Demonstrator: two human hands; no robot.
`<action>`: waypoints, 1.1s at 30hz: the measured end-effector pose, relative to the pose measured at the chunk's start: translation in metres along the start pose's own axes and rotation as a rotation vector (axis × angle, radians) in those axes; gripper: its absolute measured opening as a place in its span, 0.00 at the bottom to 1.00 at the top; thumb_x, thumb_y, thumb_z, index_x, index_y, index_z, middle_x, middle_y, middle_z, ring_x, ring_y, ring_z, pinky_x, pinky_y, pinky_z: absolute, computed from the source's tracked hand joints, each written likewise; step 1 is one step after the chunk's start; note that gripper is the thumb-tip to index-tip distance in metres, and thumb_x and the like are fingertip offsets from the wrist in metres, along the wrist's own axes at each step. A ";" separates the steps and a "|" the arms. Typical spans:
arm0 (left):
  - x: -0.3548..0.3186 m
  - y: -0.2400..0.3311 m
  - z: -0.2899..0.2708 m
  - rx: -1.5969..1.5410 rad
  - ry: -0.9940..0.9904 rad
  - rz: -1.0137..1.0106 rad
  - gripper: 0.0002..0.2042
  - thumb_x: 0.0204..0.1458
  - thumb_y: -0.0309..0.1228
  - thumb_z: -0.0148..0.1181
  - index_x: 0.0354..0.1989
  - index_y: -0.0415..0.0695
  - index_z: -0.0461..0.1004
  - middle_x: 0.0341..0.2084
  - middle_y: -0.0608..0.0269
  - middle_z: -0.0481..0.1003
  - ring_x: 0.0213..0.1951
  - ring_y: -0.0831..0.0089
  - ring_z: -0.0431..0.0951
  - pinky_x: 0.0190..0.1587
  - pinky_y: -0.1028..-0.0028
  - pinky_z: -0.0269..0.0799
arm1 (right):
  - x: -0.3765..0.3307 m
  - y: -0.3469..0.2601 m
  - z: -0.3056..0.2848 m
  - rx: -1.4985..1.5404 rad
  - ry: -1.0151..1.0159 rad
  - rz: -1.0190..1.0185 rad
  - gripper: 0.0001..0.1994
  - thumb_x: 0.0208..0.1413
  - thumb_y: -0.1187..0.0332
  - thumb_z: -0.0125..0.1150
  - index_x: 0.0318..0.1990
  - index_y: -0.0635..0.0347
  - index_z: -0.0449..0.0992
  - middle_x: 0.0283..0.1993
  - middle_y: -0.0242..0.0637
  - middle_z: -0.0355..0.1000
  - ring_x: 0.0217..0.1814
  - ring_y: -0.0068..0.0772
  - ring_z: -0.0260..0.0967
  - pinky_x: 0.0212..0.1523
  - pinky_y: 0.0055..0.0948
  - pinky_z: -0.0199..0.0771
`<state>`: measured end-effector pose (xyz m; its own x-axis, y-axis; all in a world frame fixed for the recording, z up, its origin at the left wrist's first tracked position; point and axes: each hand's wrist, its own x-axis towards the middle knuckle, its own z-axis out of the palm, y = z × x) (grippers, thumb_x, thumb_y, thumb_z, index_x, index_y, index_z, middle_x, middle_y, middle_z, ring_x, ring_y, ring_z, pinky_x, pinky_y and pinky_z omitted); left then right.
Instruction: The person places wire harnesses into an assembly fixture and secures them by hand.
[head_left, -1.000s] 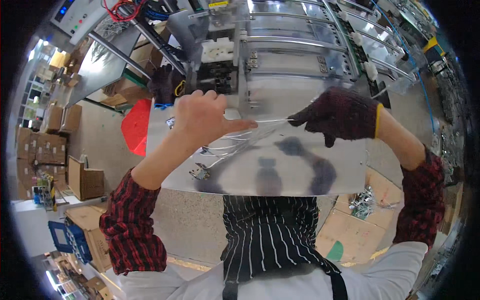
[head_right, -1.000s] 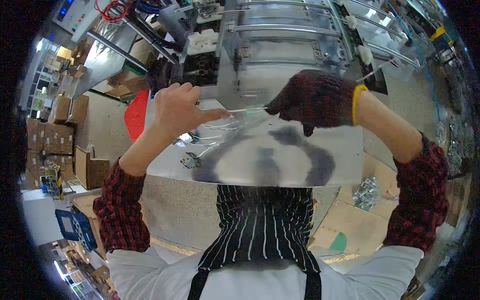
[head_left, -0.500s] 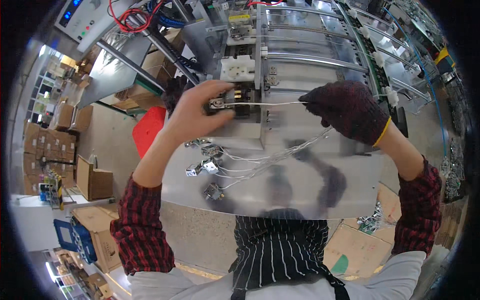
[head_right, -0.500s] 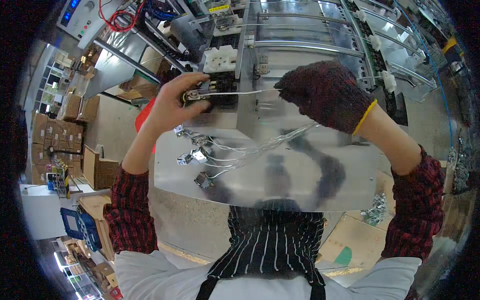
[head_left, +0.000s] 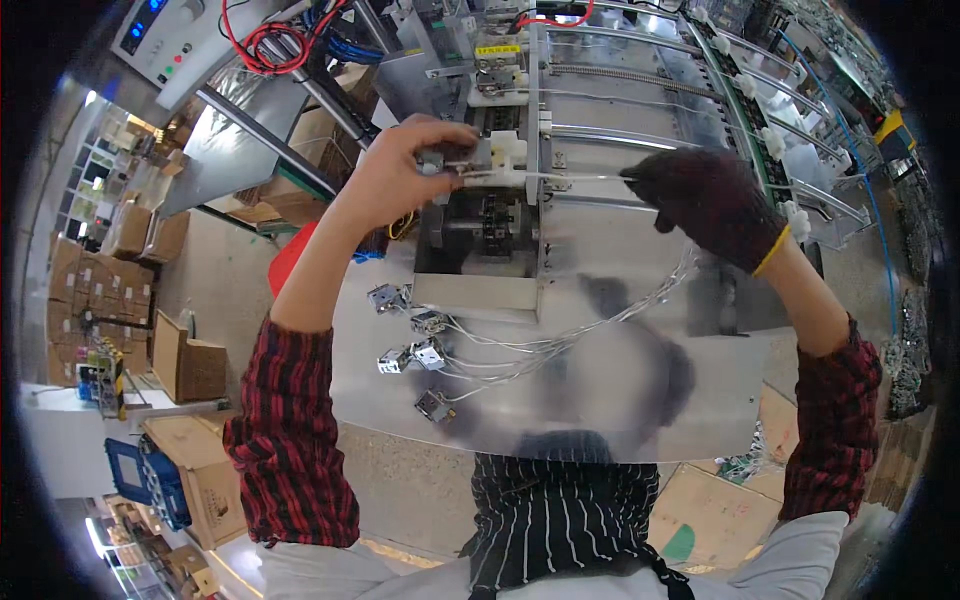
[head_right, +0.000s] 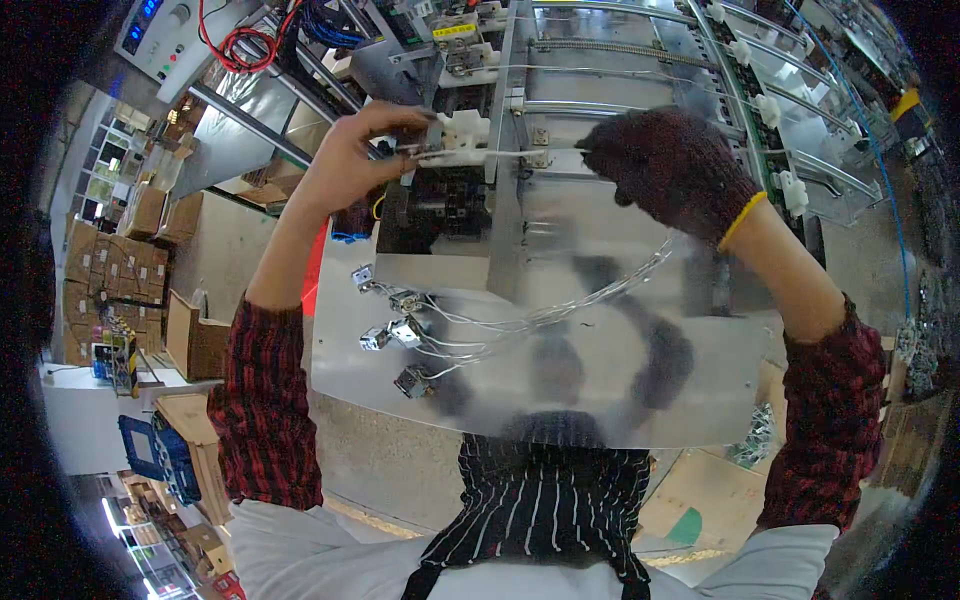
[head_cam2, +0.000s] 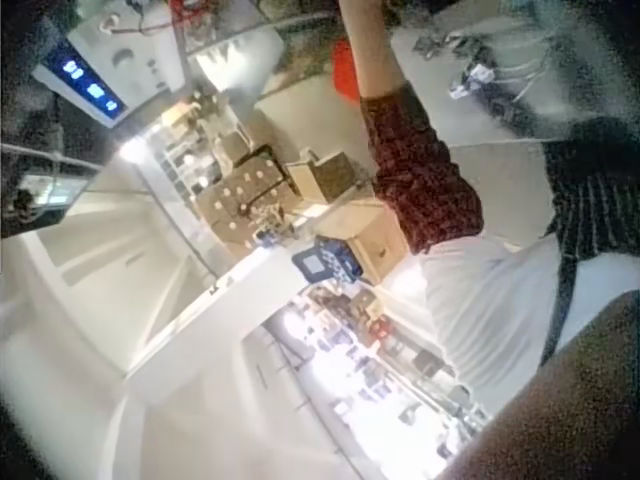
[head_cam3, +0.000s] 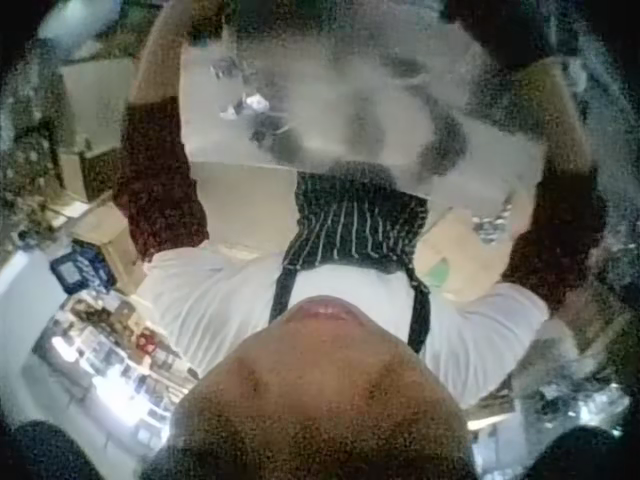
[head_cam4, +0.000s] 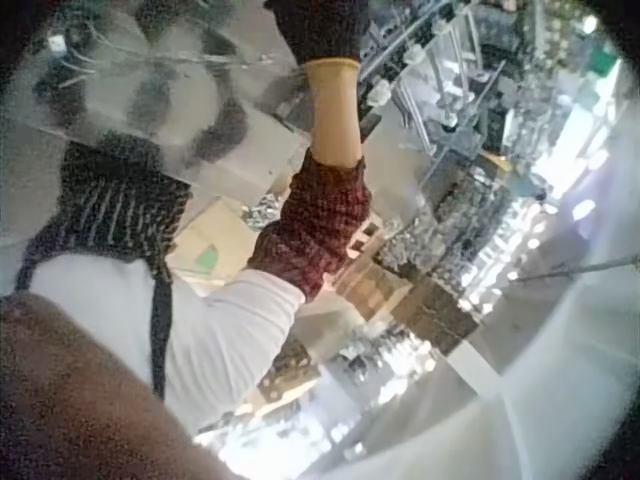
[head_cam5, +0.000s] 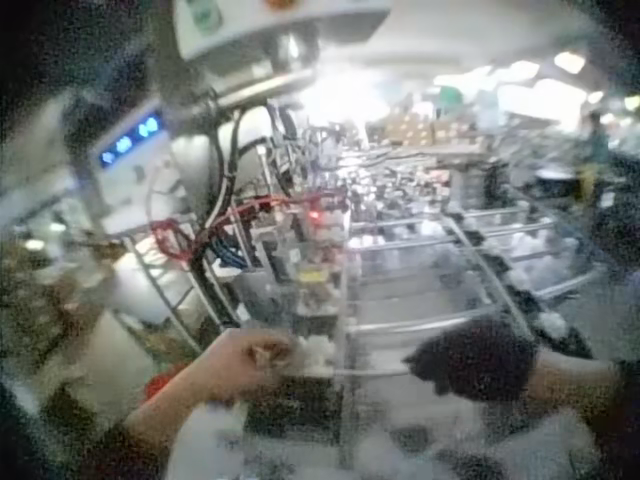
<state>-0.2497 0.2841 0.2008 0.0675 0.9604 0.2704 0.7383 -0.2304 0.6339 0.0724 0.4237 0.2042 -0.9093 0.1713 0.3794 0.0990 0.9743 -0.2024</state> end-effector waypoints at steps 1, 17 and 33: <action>0.006 -0.006 0.002 -0.005 0.010 -0.021 0.21 0.37 0.22 0.64 0.46 0.44 0.76 0.42 0.57 0.75 0.46 0.66 0.75 0.53 0.69 0.69 | 0.002 0.004 0.002 0.001 0.003 -0.003 0.10 0.57 0.68 0.59 0.42 0.63 0.78 0.29 0.38 0.76 0.24 0.23 0.76 0.27 0.24 0.75; 0.018 -0.022 0.024 0.266 0.022 0.293 0.14 0.38 0.20 0.59 0.38 0.41 0.77 0.45 0.59 0.76 0.48 0.58 0.72 0.53 0.66 0.68 | -0.004 0.029 0.015 -0.085 -0.078 0.146 0.10 0.48 0.67 0.59 0.40 0.51 0.79 0.42 0.39 0.76 0.41 0.44 0.74 0.42 0.40 0.75; 0.018 -0.027 0.025 0.144 0.035 0.114 0.13 0.37 0.19 0.56 0.34 0.42 0.79 0.45 0.56 0.74 0.51 0.57 0.71 0.55 0.66 0.67 | -0.005 0.019 0.019 -0.226 0.026 0.041 0.10 0.49 0.67 0.56 0.40 0.51 0.78 0.40 0.39 0.76 0.38 0.43 0.75 0.38 0.40 0.75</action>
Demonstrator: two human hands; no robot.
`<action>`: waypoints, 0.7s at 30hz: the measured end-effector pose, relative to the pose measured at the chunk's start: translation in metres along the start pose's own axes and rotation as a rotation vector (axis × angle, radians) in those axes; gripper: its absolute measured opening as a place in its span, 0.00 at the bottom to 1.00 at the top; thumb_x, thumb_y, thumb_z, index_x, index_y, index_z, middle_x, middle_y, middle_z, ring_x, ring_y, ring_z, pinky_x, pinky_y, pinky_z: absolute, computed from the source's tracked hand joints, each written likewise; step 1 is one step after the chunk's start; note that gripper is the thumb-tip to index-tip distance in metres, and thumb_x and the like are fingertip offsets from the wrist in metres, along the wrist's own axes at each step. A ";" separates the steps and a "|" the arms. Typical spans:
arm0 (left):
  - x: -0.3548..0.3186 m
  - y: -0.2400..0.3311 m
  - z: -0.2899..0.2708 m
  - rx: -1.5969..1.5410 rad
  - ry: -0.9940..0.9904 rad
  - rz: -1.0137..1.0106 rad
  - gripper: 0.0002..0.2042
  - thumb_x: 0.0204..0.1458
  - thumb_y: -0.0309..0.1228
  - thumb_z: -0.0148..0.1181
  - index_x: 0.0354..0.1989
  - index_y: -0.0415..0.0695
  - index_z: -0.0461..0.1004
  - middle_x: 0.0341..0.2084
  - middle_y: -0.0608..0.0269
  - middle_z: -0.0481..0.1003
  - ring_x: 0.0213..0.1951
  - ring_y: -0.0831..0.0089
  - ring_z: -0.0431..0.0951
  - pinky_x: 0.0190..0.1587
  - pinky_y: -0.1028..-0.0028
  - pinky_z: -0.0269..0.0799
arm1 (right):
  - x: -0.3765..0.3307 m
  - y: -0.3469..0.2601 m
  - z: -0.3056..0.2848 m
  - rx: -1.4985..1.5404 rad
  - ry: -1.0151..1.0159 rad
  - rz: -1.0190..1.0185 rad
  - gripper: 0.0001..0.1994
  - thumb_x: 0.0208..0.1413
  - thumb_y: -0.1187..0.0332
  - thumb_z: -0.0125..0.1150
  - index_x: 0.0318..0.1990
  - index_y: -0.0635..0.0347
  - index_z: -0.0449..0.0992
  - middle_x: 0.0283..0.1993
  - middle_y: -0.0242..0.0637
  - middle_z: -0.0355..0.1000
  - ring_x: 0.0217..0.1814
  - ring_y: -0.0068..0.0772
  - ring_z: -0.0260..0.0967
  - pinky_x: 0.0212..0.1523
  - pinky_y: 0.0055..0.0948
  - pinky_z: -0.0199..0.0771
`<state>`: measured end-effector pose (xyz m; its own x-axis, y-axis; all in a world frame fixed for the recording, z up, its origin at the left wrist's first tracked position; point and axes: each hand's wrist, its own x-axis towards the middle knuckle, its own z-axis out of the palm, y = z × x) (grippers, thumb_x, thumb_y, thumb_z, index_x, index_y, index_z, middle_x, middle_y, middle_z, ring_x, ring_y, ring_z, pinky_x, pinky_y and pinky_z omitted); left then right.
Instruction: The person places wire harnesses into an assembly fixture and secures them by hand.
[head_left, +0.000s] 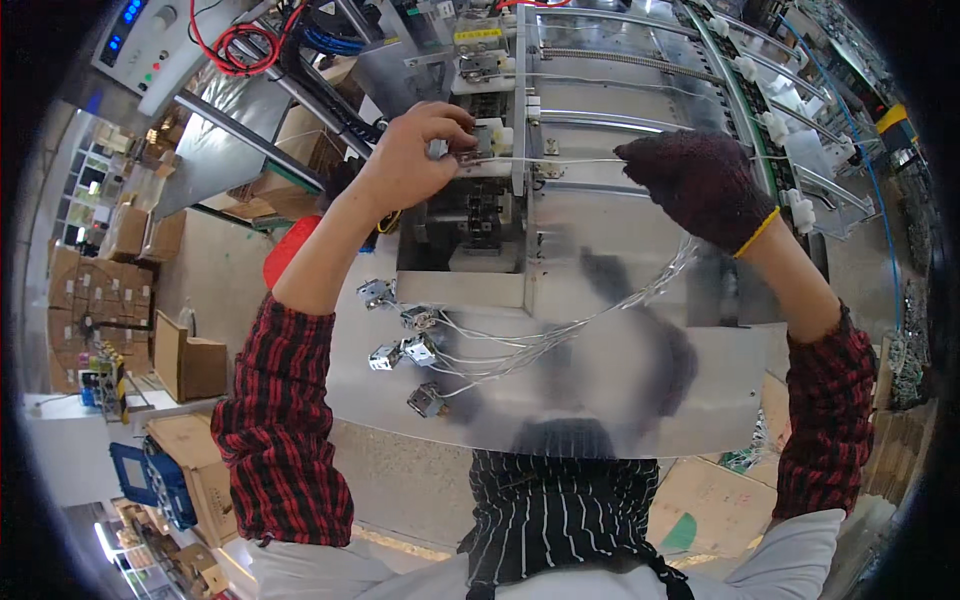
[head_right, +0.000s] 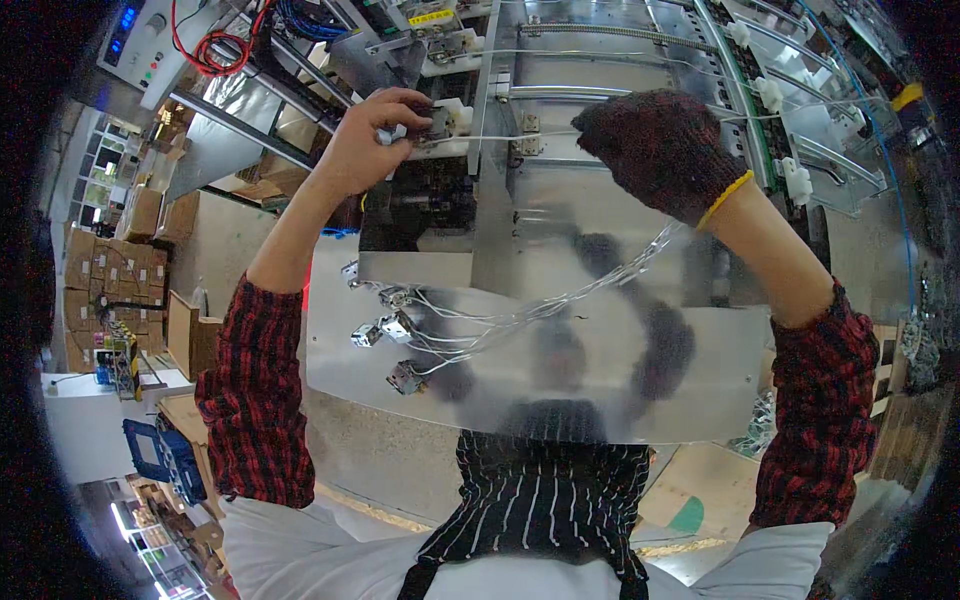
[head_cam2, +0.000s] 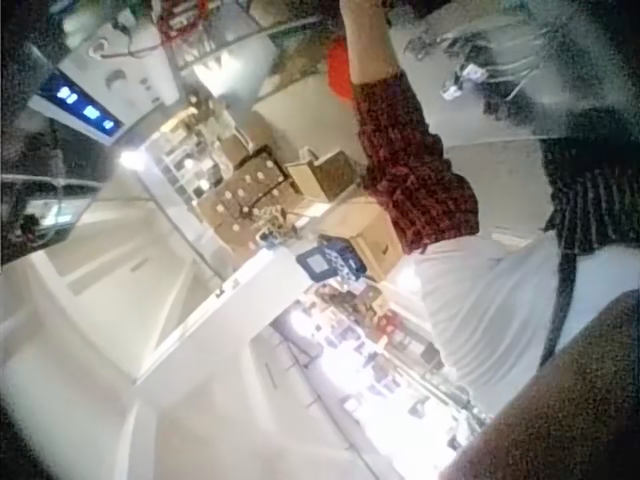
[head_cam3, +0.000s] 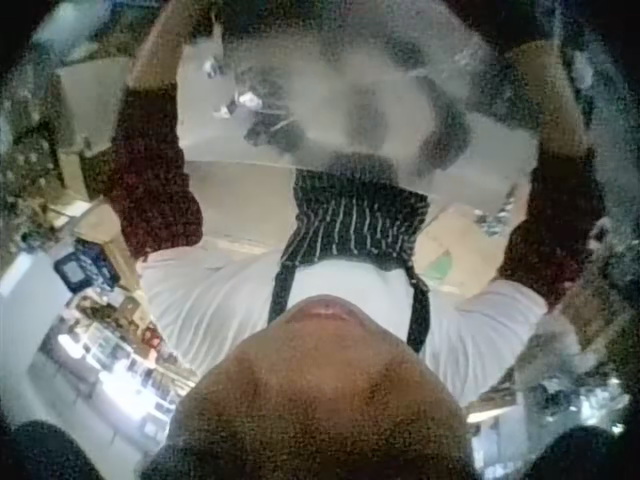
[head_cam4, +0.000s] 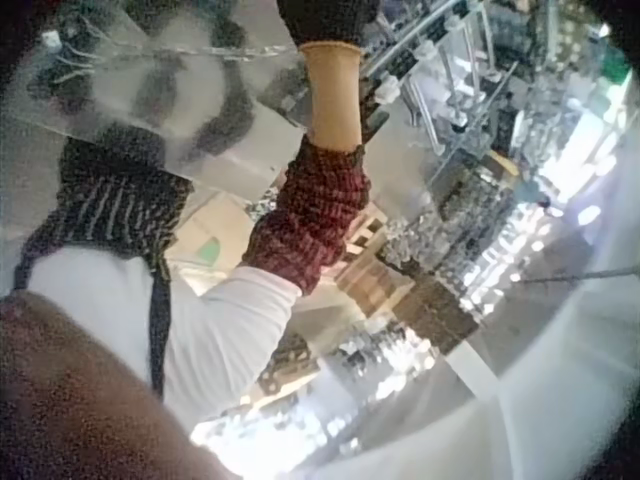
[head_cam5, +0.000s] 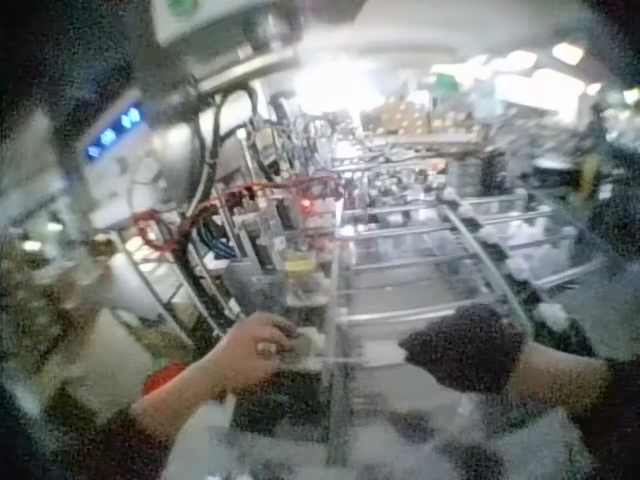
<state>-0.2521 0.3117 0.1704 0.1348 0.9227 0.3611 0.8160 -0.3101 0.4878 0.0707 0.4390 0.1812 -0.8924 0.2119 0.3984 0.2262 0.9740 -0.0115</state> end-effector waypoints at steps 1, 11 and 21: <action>-0.002 -0.001 0.001 0.013 0.018 0.033 0.12 0.37 0.20 0.56 0.33 0.41 0.78 0.45 0.55 0.74 0.50 0.57 0.71 0.54 0.65 0.67 | 0.001 0.001 0.000 0.003 0.001 0.000 0.10 0.49 0.67 0.56 0.40 0.51 0.78 0.40 0.39 0.76 0.38 0.43 0.75 0.38 0.40 0.75; -0.005 0.048 0.036 0.435 0.186 0.119 0.12 0.43 0.33 0.65 0.34 0.41 0.76 0.38 0.55 0.74 0.42 0.56 0.74 0.43 0.63 0.73 | -0.003 -0.003 0.026 0.006 -0.012 0.050 0.14 0.46 0.67 0.57 0.42 0.51 0.78 0.40 0.39 0.76 0.40 0.44 0.75 0.40 0.42 0.75; 0.000 0.048 0.044 0.566 0.210 0.045 0.12 0.43 0.35 0.68 0.29 0.40 0.74 0.29 0.58 0.72 0.34 0.56 0.73 0.36 0.63 0.69 | -0.120 0.080 -0.058 -0.051 0.162 0.232 0.09 0.48 0.61 0.63 0.35 0.51 0.80 0.34 0.39 0.77 0.36 0.45 0.75 0.38 0.39 0.75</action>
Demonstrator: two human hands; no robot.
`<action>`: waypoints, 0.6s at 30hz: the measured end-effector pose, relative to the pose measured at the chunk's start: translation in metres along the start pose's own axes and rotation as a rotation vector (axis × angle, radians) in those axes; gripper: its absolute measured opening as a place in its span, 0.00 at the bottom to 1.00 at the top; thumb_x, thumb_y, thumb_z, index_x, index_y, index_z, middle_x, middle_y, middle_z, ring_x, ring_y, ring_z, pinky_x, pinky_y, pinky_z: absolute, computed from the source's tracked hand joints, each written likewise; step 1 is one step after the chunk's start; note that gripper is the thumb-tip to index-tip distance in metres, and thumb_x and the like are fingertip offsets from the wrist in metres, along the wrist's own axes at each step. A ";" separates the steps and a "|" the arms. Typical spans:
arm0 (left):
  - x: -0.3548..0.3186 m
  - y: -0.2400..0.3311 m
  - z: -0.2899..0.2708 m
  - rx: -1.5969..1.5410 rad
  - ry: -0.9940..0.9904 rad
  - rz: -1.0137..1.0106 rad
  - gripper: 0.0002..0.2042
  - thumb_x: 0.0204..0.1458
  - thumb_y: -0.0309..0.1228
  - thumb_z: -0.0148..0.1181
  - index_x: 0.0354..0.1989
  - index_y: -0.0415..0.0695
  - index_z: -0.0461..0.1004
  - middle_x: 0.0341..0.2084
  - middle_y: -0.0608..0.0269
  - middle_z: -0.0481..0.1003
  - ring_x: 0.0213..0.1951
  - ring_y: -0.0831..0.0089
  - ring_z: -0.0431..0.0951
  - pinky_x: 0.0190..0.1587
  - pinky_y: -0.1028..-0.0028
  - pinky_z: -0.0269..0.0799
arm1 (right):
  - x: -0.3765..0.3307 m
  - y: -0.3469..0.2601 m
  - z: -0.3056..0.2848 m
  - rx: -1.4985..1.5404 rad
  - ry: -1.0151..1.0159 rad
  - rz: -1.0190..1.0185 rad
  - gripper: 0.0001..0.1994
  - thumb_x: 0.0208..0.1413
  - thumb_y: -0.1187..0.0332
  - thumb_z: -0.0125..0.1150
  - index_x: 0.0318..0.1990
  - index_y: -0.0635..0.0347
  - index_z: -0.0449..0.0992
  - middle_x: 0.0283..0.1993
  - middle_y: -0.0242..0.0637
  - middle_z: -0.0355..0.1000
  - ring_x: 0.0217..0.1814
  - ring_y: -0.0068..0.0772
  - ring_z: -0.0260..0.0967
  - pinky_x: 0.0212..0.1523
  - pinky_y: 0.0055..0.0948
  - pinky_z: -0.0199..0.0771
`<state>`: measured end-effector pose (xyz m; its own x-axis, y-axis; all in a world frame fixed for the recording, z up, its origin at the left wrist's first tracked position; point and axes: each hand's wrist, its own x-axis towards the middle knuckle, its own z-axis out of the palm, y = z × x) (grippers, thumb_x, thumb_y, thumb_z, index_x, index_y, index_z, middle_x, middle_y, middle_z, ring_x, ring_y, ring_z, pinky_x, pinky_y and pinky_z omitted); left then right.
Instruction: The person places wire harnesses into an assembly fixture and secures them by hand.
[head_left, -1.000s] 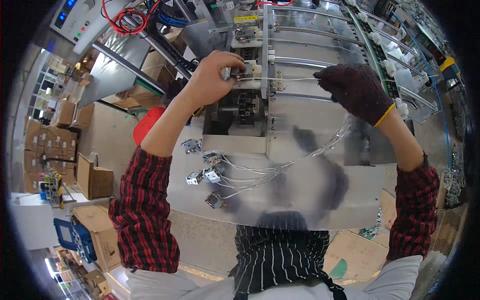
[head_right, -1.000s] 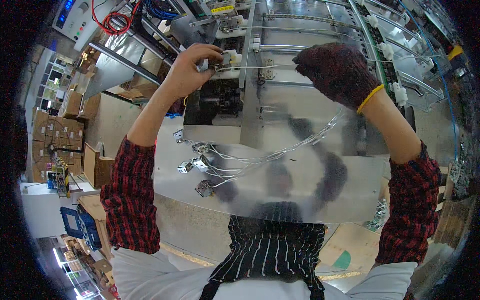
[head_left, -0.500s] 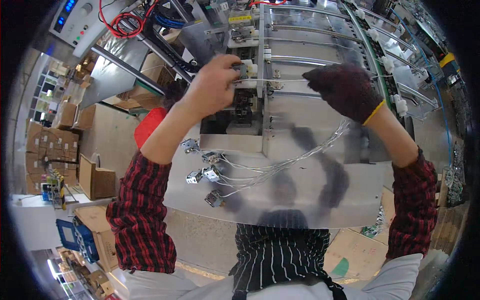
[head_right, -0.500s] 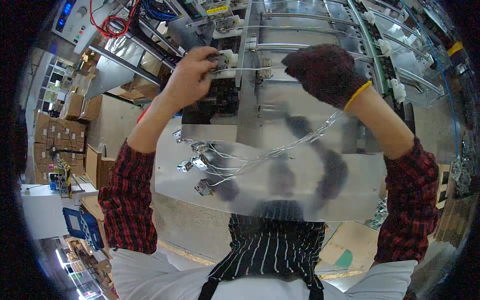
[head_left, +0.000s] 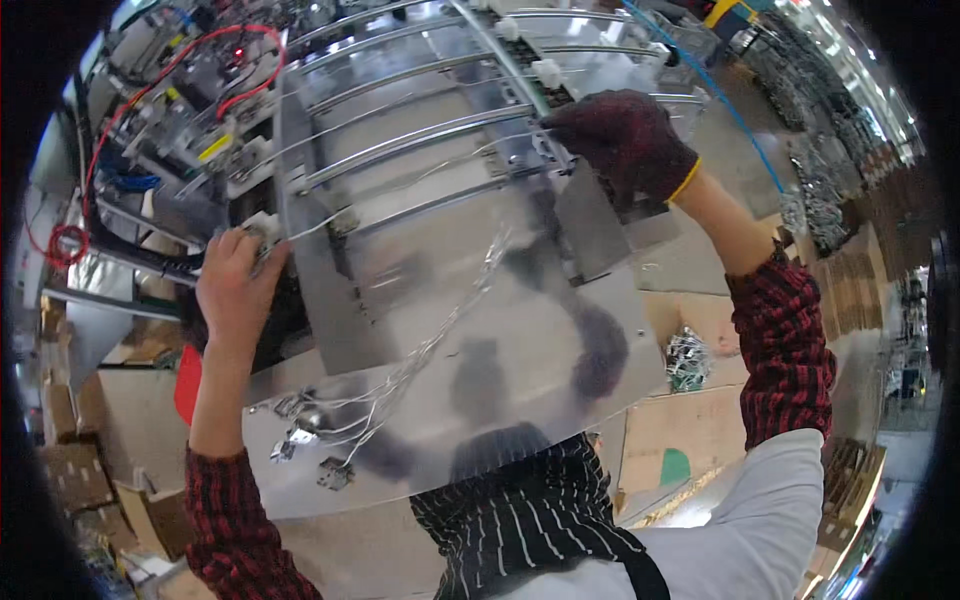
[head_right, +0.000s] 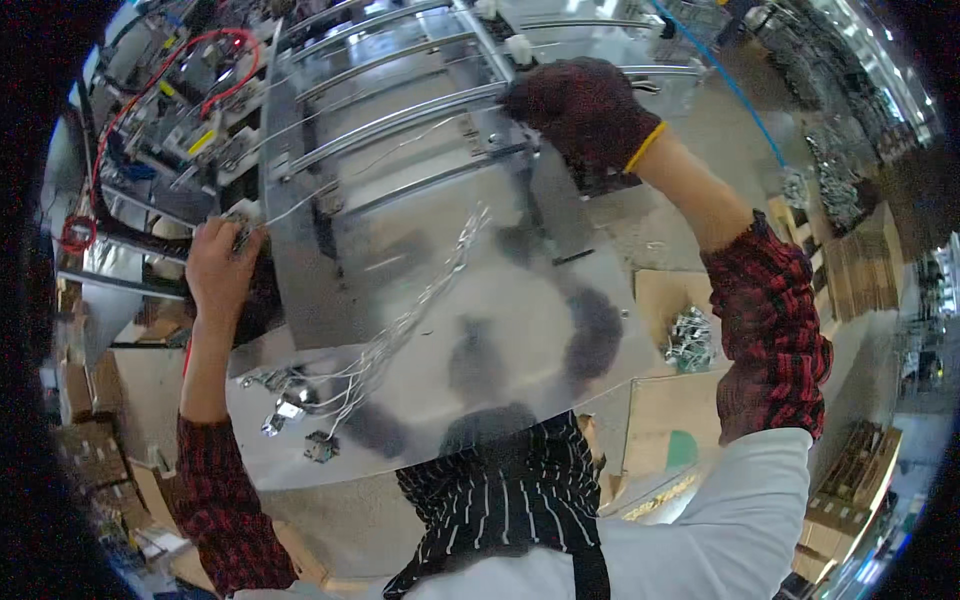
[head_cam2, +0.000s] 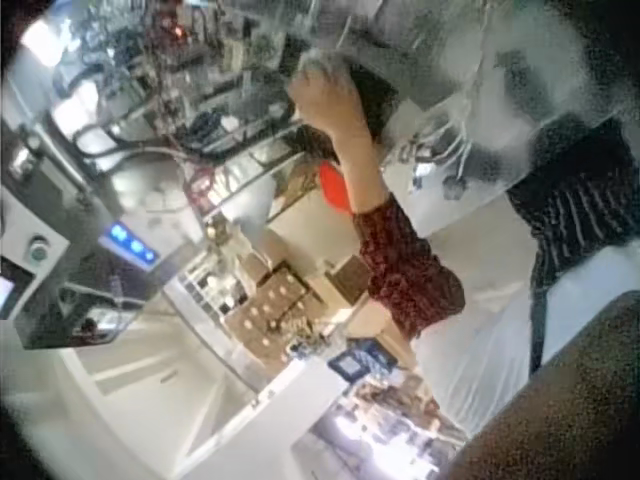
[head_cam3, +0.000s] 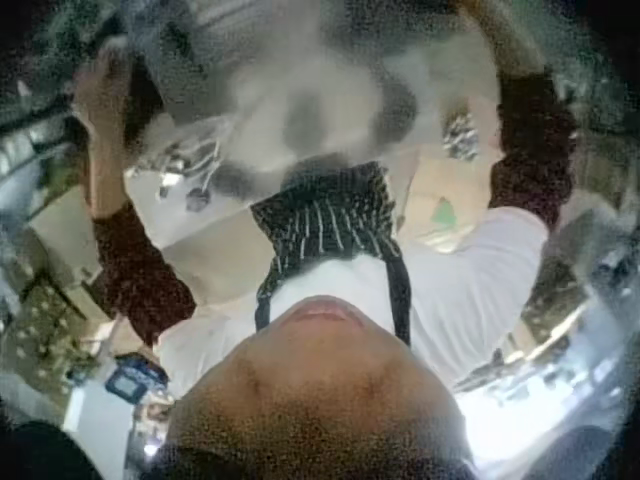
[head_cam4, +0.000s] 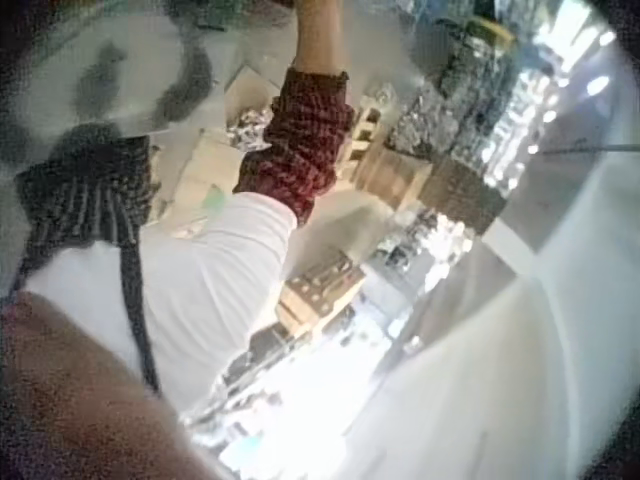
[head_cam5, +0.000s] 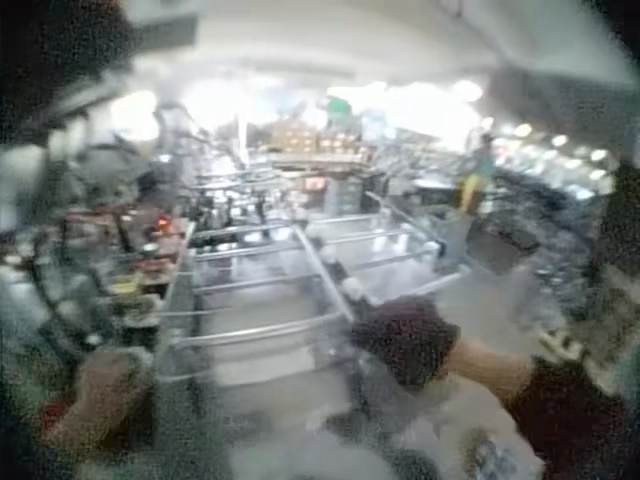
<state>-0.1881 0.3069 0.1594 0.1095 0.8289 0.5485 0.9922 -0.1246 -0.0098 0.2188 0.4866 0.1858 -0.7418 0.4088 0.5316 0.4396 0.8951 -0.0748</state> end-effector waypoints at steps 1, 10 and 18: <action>0.003 0.005 -0.001 -0.022 0.017 0.010 0.12 0.44 0.34 0.68 0.28 0.40 0.73 0.28 0.57 0.71 0.33 0.56 0.72 0.35 0.63 0.68 | -0.015 0.018 -0.013 0.091 -0.023 0.109 0.09 0.48 0.60 0.64 0.35 0.52 0.81 0.34 0.39 0.77 0.36 0.44 0.75 0.38 0.38 0.75; 0.004 0.009 0.004 0.056 -0.008 -0.038 0.12 0.43 0.35 0.67 0.27 0.41 0.73 0.29 0.60 0.72 0.36 0.57 0.72 0.36 0.64 0.70 | -0.064 0.062 -0.029 -0.112 -0.127 0.273 0.08 0.50 0.64 0.63 0.36 0.52 0.82 0.34 0.39 0.78 0.37 0.39 0.76 0.40 0.33 0.75; 0.000 0.001 0.000 0.045 -0.037 -0.064 0.13 0.42 0.37 0.67 0.29 0.41 0.75 0.32 0.54 0.74 0.39 0.54 0.74 0.41 0.62 0.71 | -0.023 0.066 -0.028 -0.447 -0.648 0.371 0.11 0.50 0.59 0.61 0.37 0.52 0.81 0.39 0.41 0.77 0.44 0.46 0.73 0.47 0.39 0.72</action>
<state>-0.1875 0.3069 0.1592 0.0473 0.8539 0.5184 0.9988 -0.0469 -0.0139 0.2790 0.5311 0.1917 -0.5935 0.8028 -0.0565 0.7671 0.5855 0.2622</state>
